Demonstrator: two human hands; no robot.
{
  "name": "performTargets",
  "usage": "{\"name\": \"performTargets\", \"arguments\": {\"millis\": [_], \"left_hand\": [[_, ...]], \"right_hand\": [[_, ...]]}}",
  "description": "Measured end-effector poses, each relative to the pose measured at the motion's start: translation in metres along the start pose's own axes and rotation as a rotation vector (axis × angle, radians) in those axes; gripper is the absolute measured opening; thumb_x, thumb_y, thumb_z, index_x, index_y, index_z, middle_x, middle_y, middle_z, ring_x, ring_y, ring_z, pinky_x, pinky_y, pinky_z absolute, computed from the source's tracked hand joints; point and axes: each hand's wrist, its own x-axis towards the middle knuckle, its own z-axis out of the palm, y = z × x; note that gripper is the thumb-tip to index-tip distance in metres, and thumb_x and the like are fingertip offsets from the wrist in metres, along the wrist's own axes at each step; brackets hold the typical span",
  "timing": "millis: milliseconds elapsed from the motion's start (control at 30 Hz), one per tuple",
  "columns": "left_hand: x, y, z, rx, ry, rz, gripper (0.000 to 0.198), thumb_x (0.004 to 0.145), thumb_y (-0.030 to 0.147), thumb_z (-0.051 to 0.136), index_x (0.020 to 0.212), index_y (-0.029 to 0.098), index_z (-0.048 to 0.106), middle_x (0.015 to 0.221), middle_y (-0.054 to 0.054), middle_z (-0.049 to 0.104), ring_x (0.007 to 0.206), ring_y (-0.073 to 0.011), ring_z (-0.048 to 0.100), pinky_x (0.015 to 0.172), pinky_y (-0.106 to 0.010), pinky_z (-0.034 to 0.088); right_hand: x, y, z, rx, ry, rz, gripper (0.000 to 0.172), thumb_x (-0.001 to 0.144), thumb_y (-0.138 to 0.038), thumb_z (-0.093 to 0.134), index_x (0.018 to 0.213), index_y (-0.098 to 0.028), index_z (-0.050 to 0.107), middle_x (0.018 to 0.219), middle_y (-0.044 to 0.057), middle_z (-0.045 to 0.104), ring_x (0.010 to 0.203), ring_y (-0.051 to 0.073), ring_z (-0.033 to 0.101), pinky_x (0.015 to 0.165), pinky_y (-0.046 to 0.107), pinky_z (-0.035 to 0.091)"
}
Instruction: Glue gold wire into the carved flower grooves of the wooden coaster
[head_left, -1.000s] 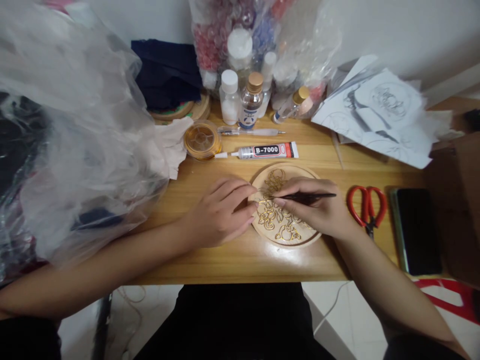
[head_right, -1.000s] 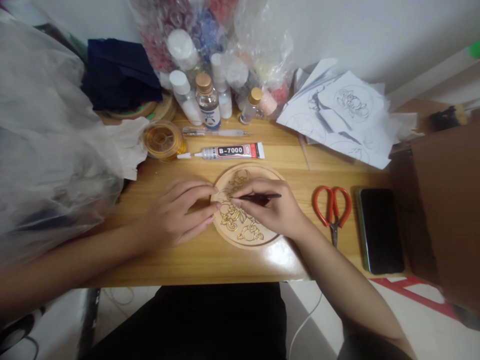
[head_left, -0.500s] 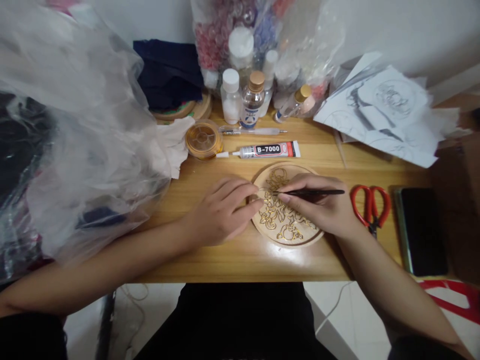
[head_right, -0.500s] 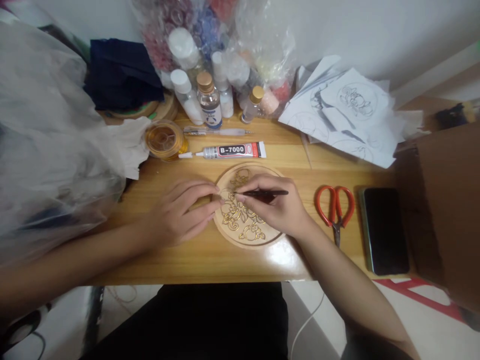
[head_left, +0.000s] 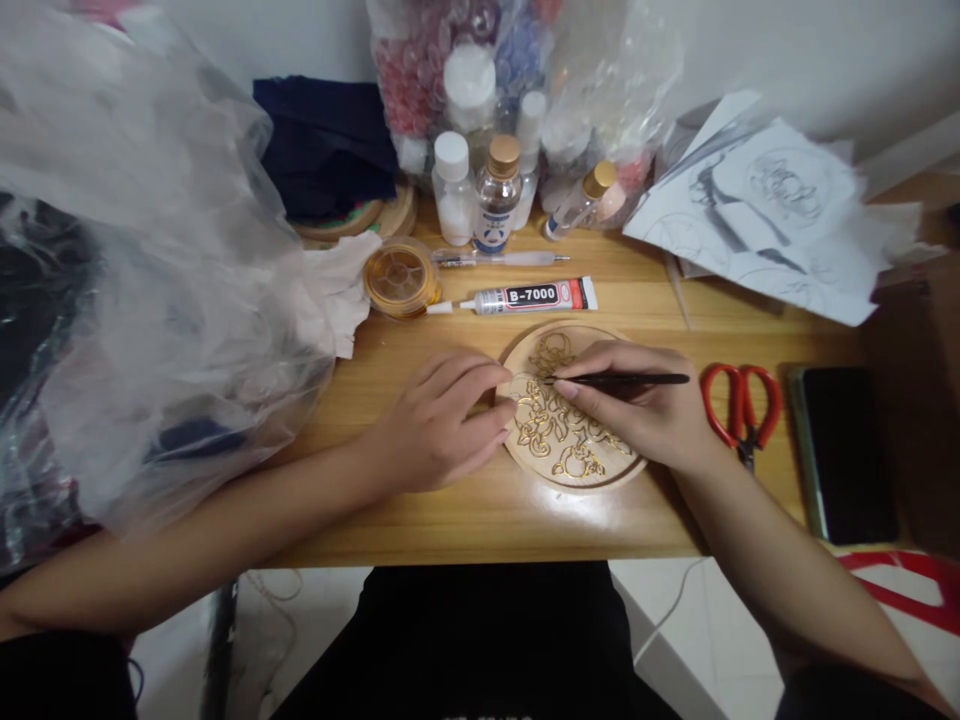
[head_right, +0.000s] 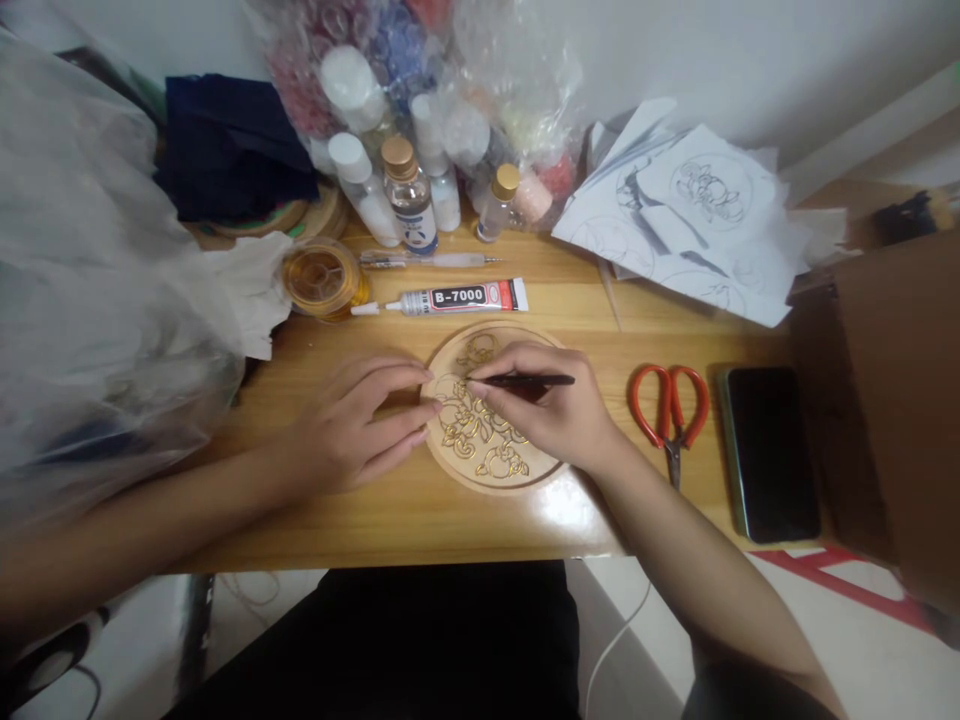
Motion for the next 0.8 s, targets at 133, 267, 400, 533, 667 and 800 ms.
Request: {"name": "performTargets", "arguments": {"millis": [133, 267, 400, 533, 667, 800], "left_hand": [[-0.0002, 0.0003, 0.0012, 0.001, 0.016, 0.009, 0.014, 0.084, 0.021, 0.057, 0.095, 0.014, 0.063, 0.103, -0.011, 0.060, 0.101, -0.0249, 0.055, 0.085, -0.042, 0.050], [0.0008, 0.0011, -0.0001, 0.017, -0.004, 0.011, 0.013, 0.084, 0.020, 0.057, 0.094, 0.014, 0.063, 0.103, -0.011, 0.061, 0.100, -0.0240, 0.055, 0.084, -0.041, 0.050], [0.0019, 0.0018, -0.0015, 0.029, -0.001, 0.013, 0.012, 0.083, 0.019, 0.058, 0.093, 0.013, 0.063, 0.101, -0.011, 0.061, 0.098, -0.0241, 0.056, 0.083, -0.040, 0.051], [0.0022, 0.0012, -0.0018, 0.044, -0.009, 0.024, 0.012, 0.085, 0.020, 0.056, 0.093, 0.013, 0.063, 0.101, -0.011, 0.062, 0.099, -0.0239, 0.055, 0.082, -0.040, 0.051], [0.0021, 0.0010, -0.0021, 0.052, 0.006, 0.031, 0.012, 0.085, 0.019, 0.056, 0.092, 0.014, 0.064, 0.101, -0.010, 0.061, 0.098, -0.0235, 0.055, 0.082, -0.039, 0.051], [0.0024, 0.0014, -0.0030, 0.075, -0.020, 0.029, 0.013, 0.085, 0.020, 0.055, 0.093, 0.014, 0.063, 0.101, -0.009, 0.061, 0.099, -0.0220, 0.054, 0.084, -0.038, 0.051]], "right_hand": [[-0.0007, -0.0016, -0.0012, 0.002, -0.037, -0.001, 0.007, 0.074, -0.022, 0.070, 0.076, -0.016, 0.068, 0.071, 0.002, 0.068, 0.060, 0.010, 0.060, 0.052, 0.023, 0.047], [-0.0012, -0.0028, -0.0025, -0.018, -0.122, -0.007, 0.007, 0.076, -0.022, 0.068, 0.075, -0.015, 0.068, 0.069, 0.003, 0.067, 0.059, 0.010, 0.059, 0.050, 0.023, 0.045], [0.0000, -0.0035, -0.0024, -0.054, -0.174, -0.046, 0.006, 0.079, -0.021, 0.066, 0.075, -0.016, 0.067, 0.069, 0.002, 0.067, 0.060, 0.010, 0.059, 0.052, 0.023, 0.045], [0.0007, -0.0038, -0.0021, -0.065, -0.176, -0.068, 0.008, 0.079, -0.022, 0.065, 0.075, -0.016, 0.067, 0.066, 0.001, 0.065, 0.057, 0.009, 0.057, 0.050, 0.023, 0.044], [0.0006, -0.0037, -0.0021, -0.052, -0.180, -0.068, 0.007, 0.079, -0.021, 0.065, 0.076, -0.016, 0.067, 0.067, 0.001, 0.066, 0.058, 0.009, 0.058, 0.051, 0.022, 0.044], [0.0003, -0.0033, -0.0017, -0.053, -0.181, -0.053, 0.008, 0.080, -0.022, 0.064, 0.075, -0.016, 0.067, 0.068, 0.002, 0.066, 0.058, 0.009, 0.058, 0.051, 0.023, 0.044]]}}
